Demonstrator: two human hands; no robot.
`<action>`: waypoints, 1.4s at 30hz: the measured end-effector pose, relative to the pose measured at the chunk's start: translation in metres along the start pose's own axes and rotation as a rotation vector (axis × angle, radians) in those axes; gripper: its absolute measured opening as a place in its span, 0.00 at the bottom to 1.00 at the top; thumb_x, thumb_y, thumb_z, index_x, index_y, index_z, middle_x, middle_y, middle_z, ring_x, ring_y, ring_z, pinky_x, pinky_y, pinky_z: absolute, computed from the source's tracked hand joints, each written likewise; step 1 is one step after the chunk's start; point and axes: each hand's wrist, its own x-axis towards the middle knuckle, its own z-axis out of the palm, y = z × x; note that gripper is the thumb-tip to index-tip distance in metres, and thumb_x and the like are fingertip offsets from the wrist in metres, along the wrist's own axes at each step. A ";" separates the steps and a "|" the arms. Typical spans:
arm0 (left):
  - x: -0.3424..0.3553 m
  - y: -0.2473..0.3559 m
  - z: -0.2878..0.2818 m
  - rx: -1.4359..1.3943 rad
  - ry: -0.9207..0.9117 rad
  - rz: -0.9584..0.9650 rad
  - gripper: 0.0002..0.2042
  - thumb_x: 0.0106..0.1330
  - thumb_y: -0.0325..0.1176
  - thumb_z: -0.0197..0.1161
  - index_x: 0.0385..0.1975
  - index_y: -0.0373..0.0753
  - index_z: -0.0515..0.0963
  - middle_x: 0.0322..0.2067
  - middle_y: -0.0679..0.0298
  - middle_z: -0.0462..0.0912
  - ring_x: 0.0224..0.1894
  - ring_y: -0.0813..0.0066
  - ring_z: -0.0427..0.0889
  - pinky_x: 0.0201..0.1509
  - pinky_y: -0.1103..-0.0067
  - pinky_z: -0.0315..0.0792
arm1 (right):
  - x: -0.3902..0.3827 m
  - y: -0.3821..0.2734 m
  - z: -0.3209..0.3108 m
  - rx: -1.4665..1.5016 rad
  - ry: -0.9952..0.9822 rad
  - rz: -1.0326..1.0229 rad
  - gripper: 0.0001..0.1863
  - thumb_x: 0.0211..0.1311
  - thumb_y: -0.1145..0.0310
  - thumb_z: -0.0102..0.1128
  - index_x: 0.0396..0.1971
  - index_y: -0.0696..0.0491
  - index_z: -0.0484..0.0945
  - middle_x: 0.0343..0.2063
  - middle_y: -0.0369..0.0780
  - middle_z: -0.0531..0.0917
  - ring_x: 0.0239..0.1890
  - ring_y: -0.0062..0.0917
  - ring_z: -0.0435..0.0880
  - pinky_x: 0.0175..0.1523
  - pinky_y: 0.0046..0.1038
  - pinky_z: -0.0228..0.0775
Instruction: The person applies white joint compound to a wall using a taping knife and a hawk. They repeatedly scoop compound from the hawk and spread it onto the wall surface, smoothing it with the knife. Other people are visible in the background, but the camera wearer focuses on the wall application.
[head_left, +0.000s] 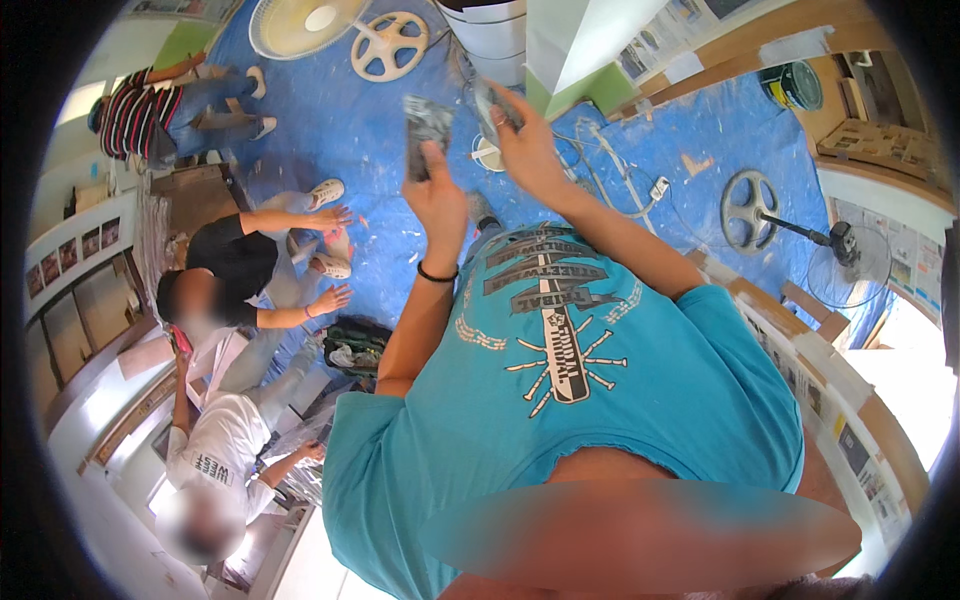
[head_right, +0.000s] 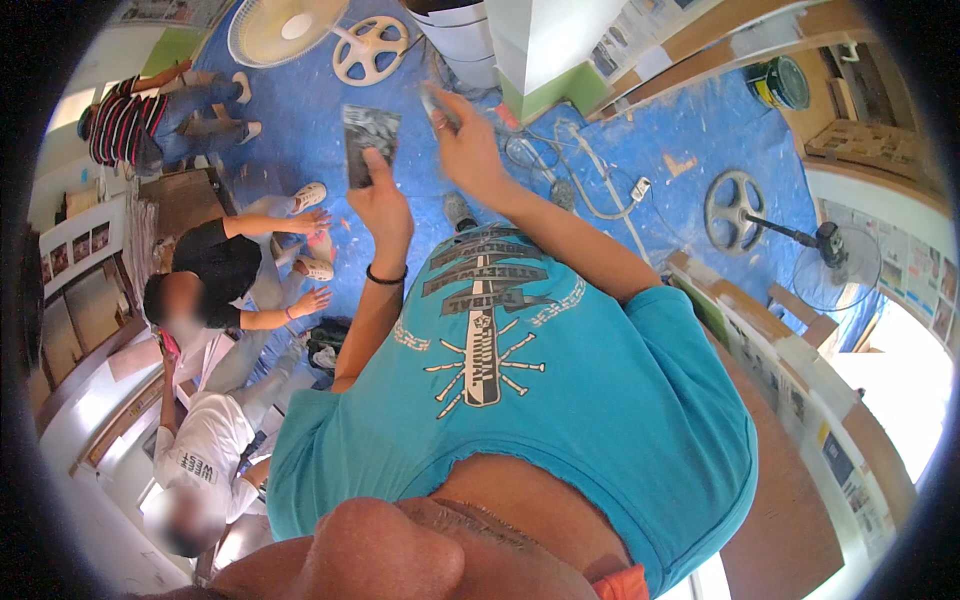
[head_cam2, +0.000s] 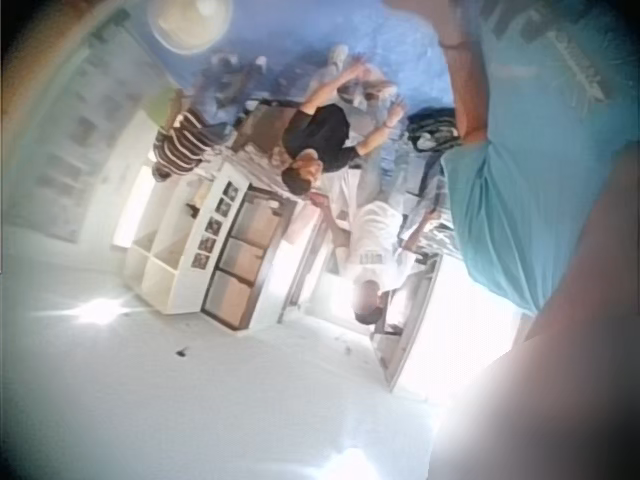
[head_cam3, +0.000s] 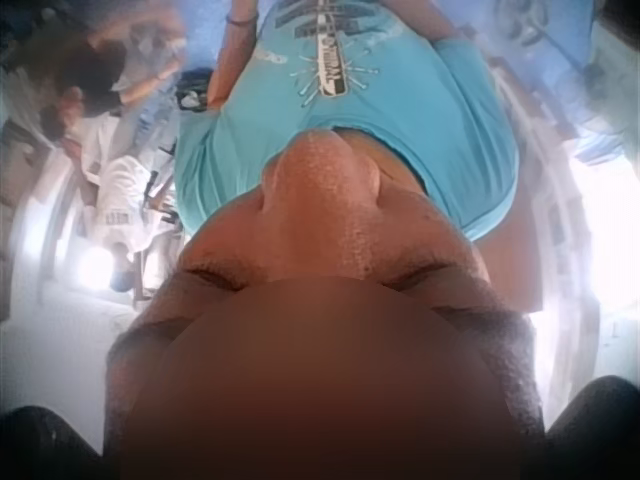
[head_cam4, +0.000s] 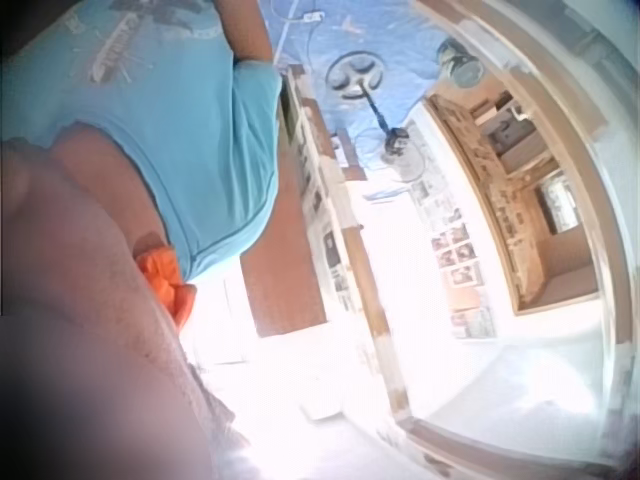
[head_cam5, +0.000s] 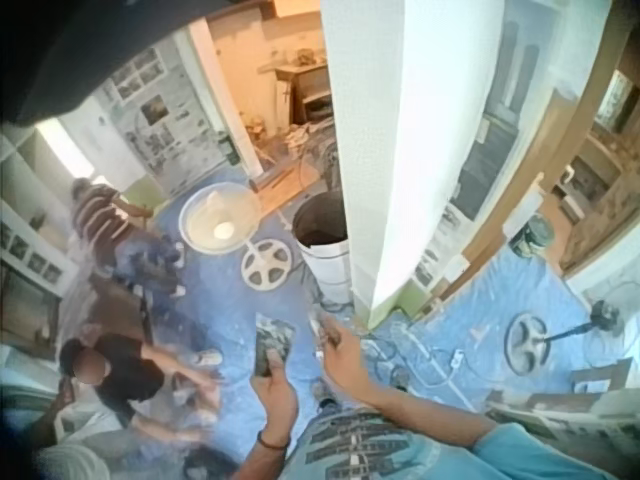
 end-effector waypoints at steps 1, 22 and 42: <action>0.009 -0.008 -0.006 -0.043 0.039 0.041 0.18 0.80 0.39 0.55 0.54 0.27 0.77 0.42 0.63 0.83 0.43 0.80 0.76 0.50 0.81 0.71 | 0.004 0.014 -0.001 0.065 0.001 0.139 0.22 0.72 0.75 0.57 0.64 0.53 0.74 0.52 0.50 0.81 0.51 0.34 0.82 0.51 0.36 0.75; 0.007 -0.172 -0.009 0.604 -0.397 0.083 0.18 0.76 0.41 0.55 0.56 0.37 0.80 0.44 0.46 0.86 0.45 0.44 0.85 0.46 0.61 0.78 | -0.041 0.238 -0.040 1.299 -0.431 1.633 0.23 0.76 0.50 0.48 0.48 0.58 0.75 0.24 0.41 0.78 0.18 0.18 0.69 0.17 0.20 0.64; -0.089 -0.367 -0.006 0.116 -0.111 -0.899 0.17 0.72 0.36 0.62 0.50 0.28 0.80 0.38 0.56 0.86 0.39 0.71 0.84 0.43 0.72 0.77 | -0.188 0.303 -0.054 0.994 0.566 1.190 0.24 0.79 0.53 0.49 0.64 0.54 0.72 0.59 0.42 0.80 0.59 0.37 0.81 0.64 0.43 0.74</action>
